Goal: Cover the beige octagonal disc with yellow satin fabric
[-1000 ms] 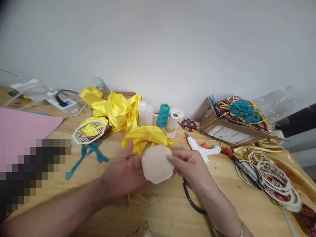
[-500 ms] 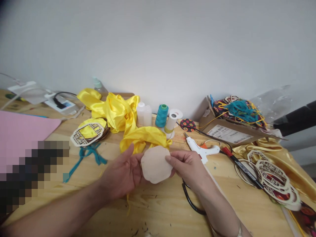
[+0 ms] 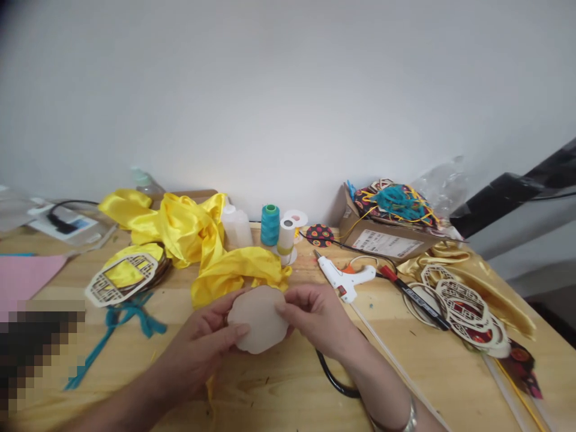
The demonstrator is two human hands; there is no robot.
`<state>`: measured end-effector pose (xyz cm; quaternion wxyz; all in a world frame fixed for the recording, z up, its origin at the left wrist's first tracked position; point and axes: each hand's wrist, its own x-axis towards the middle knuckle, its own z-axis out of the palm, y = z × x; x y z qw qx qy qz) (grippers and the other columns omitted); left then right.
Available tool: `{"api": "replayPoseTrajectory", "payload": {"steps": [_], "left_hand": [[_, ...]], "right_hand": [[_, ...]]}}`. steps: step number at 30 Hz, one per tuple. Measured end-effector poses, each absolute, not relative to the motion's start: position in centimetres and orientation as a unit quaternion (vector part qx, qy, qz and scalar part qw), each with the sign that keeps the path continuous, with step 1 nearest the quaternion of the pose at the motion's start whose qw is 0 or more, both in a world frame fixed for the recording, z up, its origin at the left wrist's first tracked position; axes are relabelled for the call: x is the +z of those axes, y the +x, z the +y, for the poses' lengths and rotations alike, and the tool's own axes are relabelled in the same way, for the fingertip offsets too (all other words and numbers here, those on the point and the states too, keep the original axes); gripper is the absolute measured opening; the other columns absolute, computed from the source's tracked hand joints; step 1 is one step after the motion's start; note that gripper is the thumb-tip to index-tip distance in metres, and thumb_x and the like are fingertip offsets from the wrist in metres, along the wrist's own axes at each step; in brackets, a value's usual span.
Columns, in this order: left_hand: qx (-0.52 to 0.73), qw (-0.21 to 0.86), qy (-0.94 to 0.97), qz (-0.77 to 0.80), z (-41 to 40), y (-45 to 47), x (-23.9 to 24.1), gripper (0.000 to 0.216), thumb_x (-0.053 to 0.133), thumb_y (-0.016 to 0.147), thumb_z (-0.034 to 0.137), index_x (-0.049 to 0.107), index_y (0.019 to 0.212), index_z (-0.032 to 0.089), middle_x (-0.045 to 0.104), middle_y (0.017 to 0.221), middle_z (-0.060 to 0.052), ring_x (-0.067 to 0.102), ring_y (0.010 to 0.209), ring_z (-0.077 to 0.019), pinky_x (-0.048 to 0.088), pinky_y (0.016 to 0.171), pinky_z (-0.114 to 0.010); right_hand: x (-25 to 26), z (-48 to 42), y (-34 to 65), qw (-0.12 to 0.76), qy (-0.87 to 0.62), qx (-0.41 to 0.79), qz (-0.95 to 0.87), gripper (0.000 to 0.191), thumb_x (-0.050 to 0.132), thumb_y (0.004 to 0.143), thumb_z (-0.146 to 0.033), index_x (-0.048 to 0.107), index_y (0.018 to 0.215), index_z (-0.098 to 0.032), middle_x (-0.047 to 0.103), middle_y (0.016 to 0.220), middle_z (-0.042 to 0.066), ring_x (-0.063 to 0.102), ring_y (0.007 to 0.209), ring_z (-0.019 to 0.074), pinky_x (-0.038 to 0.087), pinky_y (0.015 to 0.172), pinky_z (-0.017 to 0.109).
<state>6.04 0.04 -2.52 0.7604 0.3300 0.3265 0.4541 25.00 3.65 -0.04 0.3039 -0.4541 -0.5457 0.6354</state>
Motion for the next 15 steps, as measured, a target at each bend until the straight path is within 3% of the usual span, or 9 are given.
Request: {"api": "replayPoseTrajectory", "payload": {"steps": [7, 15], "left_hand": [[0.438, 0.746, 0.36, 0.35, -0.32, 5.73, -3.04, 0.045, 0.065, 0.077, 0.016, 0.06, 0.119, 0.03, 0.069, 0.11, -0.002, 0.062, 0.099, -0.0203, 0.047, 0.088, -0.032], [0.43, 0.738, 0.375, 0.36, -0.32, 5.85, -2.88, 0.042, 0.065, 0.077, 0.016, 0.062, 0.117, 0.029, 0.07, 0.109, -0.003, 0.062, 0.098, -0.0209, 0.048, 0.086, -0.031]], "right_hand": [[-0.2, 3.45, 25.54, 0.296, -0.41, 0.625, -0.595, 0.028, 0.064, 0.079, -0.036, 0.072, 0.093, -0.013, 0.065, 0.071, 0.002, 0.052, 0.06, 0.0095, 0.043, 0.057, 0.022], [-0.31, 3.4, 25.7, 0.311, -0.404, 0.607, -0.61, 0.024, 0.061, 0.082, -0.035, 0.073, 0.081, -0.013, 0.062, 0.068, 0.002, 0.051, 0.061, 0.0104, 0.042, 0.055, 0.021]]}}
